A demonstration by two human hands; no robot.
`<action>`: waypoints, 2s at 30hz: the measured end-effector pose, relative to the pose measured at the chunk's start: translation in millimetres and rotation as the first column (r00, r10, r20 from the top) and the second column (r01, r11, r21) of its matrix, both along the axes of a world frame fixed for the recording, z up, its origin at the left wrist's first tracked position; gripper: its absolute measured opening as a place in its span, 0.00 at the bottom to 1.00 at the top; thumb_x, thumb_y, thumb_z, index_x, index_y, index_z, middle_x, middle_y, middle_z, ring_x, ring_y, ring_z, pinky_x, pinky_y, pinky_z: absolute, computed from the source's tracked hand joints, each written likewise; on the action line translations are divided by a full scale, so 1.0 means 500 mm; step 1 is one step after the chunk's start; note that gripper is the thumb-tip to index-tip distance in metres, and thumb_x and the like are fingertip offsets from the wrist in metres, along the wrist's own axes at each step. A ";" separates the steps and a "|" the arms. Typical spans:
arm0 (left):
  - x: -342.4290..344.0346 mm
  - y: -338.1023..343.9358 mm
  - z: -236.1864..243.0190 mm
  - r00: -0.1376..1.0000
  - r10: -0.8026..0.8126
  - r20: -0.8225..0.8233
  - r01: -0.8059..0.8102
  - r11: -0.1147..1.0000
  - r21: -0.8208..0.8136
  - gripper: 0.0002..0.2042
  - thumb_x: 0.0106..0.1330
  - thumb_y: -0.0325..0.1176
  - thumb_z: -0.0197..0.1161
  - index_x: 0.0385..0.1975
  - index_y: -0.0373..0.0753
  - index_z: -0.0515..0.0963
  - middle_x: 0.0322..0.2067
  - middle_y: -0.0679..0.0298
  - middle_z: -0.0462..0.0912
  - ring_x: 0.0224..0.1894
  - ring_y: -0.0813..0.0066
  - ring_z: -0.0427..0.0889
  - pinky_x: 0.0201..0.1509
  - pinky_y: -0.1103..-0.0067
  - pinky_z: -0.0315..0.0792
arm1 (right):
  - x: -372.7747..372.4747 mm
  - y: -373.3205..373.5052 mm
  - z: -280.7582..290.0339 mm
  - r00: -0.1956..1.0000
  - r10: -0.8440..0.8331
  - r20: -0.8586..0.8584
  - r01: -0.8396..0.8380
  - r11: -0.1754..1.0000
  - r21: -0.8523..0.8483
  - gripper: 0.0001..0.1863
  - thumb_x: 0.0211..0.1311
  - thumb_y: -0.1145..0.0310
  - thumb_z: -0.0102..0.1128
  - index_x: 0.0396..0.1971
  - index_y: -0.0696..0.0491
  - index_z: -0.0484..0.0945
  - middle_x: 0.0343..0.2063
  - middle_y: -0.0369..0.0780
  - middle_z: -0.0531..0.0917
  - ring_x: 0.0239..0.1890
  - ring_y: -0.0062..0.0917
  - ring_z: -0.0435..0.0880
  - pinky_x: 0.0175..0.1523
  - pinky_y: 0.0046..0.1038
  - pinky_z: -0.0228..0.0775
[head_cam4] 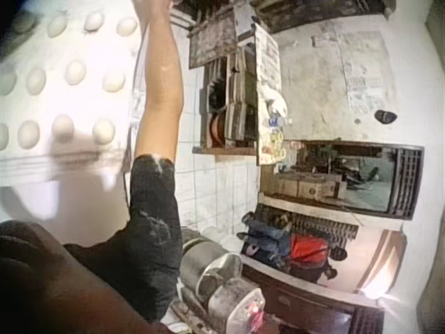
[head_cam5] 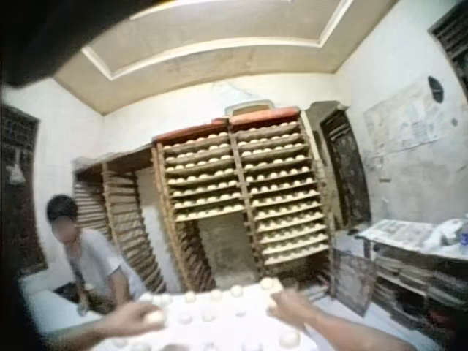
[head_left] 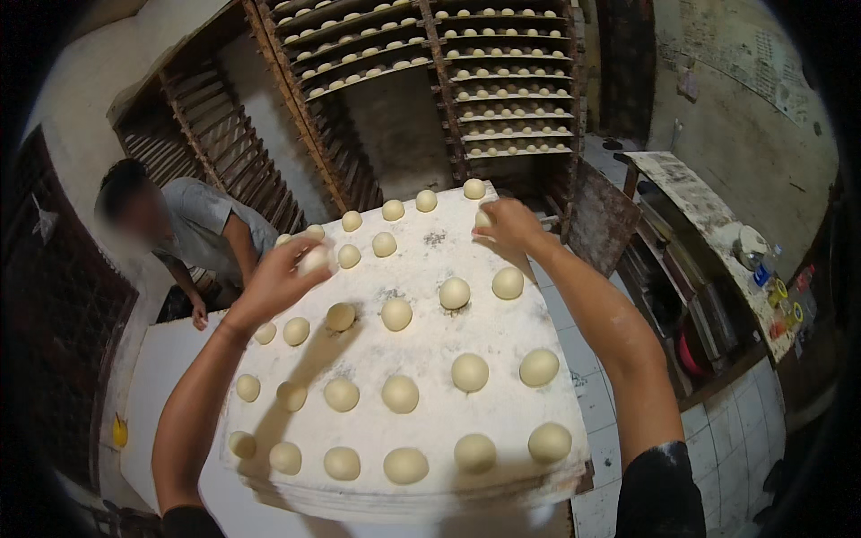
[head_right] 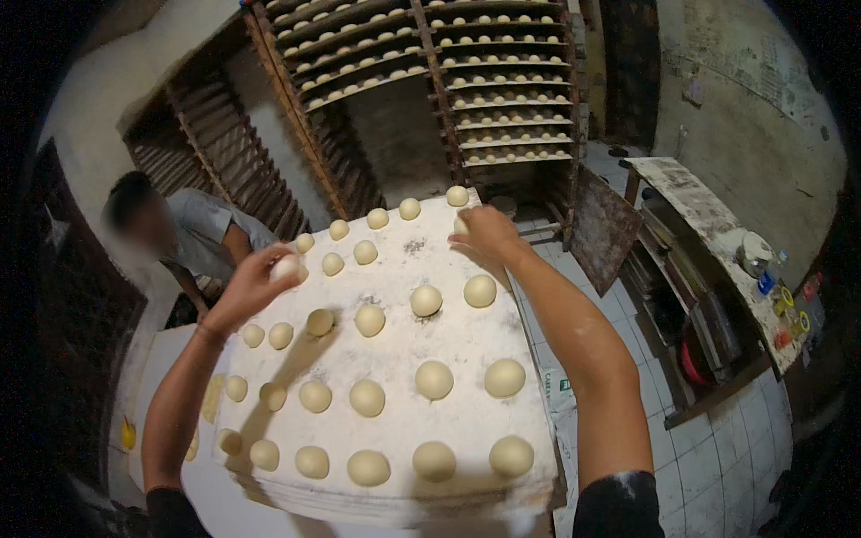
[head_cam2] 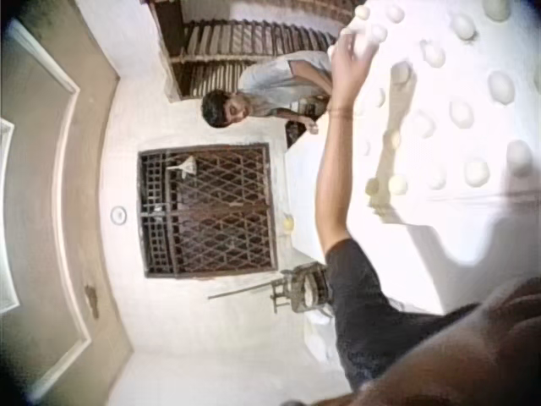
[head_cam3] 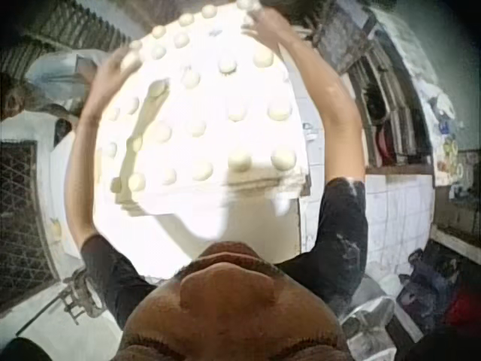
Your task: The person organizes small dough balls onto a large square tray, then begins shaping larger pieces of dough by hand on the table surface.
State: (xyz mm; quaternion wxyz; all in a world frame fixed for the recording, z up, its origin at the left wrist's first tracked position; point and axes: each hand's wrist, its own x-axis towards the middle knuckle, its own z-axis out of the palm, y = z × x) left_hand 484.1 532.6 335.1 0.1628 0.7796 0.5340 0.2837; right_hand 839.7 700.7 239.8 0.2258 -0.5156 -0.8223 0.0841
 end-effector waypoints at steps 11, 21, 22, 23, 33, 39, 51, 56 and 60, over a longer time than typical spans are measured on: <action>0.263 0.348 -0.240 0.976 0.123 -0.179 -0.040 0.912 0.407 0.24 0.66 0.50 0.55 0.50 0.34 0.74 0.47 0.45 0.76 0.52 0.47 0.72 0.59 0.63 0.65 | 0.363 -0.610 -0.207 0.492 -0.236 -0.838 0.370 0.928 -0.044 0.30 0.70 0.47 0.40 0.53 0.60 0.72 0.54 0.44 0.74 0.52 0.31 0.73 0.56 0.34 0.65; 0.079 -0.179 0.123 0.993 -0.060 0.102 0.035 0.973 0.230 0.11 0.69 0.39 0.56 0.36 0.37 0.79 0.18 0.59 0.79 0.23 0.65 0.80 0.29 0.75 0.72 | 0.094 -1.254 -0.326 0.705 -0.486 -0.517 -0.129 0.629 -0.767 0.14 0.67 0.65 0.54 0.43 0.59 0.80 0.44 0.45 0.83 0.48 0.31 0.79 0.54 0.31 0.69; 0.070 -0.255 0.120 0.991 -0.078 0.108 0.059 0.983 0.172 0.11 0.70 0.37 0.55 0.37 0.37 0.79 0.17 0.63 0.78 0.22 0.70 0.79 0.28 0.76 0.71 | 0.042 -1.237 -0.283 0.690 -0.320 -0.650 -0.226 0.757 -0.613 0.13 0.68 0.66 0.53 0.42 0.59 0.80 0.42 0.44 0.83 0.47 0.31 0.79 0.53 0.34 0.70; 0.049 -0.343 0.107 0.990 -0.085 0.114 0.072 0.991 0.112 0.10 0.71 0.35 0.53 0.38 0.37 0.78 0.16 0.67 0.77 0.20 0.76 0.78 0.27 0.77 0.71 | 0.017 -1.222 -0.268 0.733 -0.250 -0.633 -0.276 0.741 -0.612 0.13 0.67 0.66 0.53 0.42 0.59 0.80 0.42 0.45 0.83 0.47 0.32 0.80 0.53 0.34 0.70; -0.224 -1.220 -0.445 0.774 -0.021 0.633 0.545 0.530 -0.649 0.29 0.67 0.43 0.58 0.66 0.46 0.60 0.64 0.57 0.64 0.67 0.62 0.59 0.70 0.66 0.53 | -0.413 -1.200 -0.194 0.683 0.656 -0.322 -0.725 0.553 -0.411 0.12 0.64 0.67 0.56 0.44 0.57 0.78 0.40 0.44 0.81 0.43 0.32 0.80 0.49 0.29 0.72; -0.436 -1.518 -0.571 0.676 0.309 0.669 0.406 0.601 -0.688 0.30 0.64 0.48 0.59 0.63 0.42 0.63 0.64 0.54 0.59 0.68 0.58 0.56 0.70 0.62 0.52 | -0.840 -1.246 -0.340 0.689 0.459 -0.561 -0.721 0.356 -0.594 0.14 0.67 0.65 0.56 0.45 0.58 0.78 0.43 0.41 0.82 0.47 0.25 0.79 0.53 0.28 0.71; -0.777 -1.839 -0.793 0.812 0.575 0.103 -0.162 0.392 -0.905 0.31 0.63 0.50 0.62 0.60 0.37 0.67 0.57 0.47 0.71 0.60 0.51 0.69 0.63 0.63 0.64 | -1.751 -0.809 -0.510 0.890 -0.418 -0.180 0.142 0.631 -0.763 0.21 0.57 0.63 0.59 0.46 0.61 0.76 0.42 0.48 0.80 0.51 0.37 0.75 0.50 0.40 0.68; -0.896 -1.594 -0.543 0.710 0.677 0.196 -0.271 0.519 -0.811 0.27 0.65 0.44 0.61 0.59 0.33 0.68 0.58 0.49 0.70 0.62 0.55 0.66 0.65 0.66 0.61 | -1.916 -0.820 -0.396 0.582 -0.777 -0.241 0.205 0.427 -0.880 0.24 0.53 0.69 0.62 0.49 0.57 0.65 0.53 0.48 0.67 0.53 0.45 0.70 0.55 0.40 0.67; -0.998 -1.462 -0.463 0.718 0.630 0.296 -0.224 0.612 -0.758 0.24 0.66 0.41 0.61 0.58 0.34 0.69 0.56 0.52 0.72 0.59 0.59 0.71 0.61 0.67 0.66 | -1.859 -0.765 -0.592 0.488 -0.607 -0.628 0.273 0.789 -0.551 0.35 0.42 0.70 0.70 0.50 0.64 0.60 0.44 0.52 0.69 0.51 0.43 0.68 0.58 0.40 0.62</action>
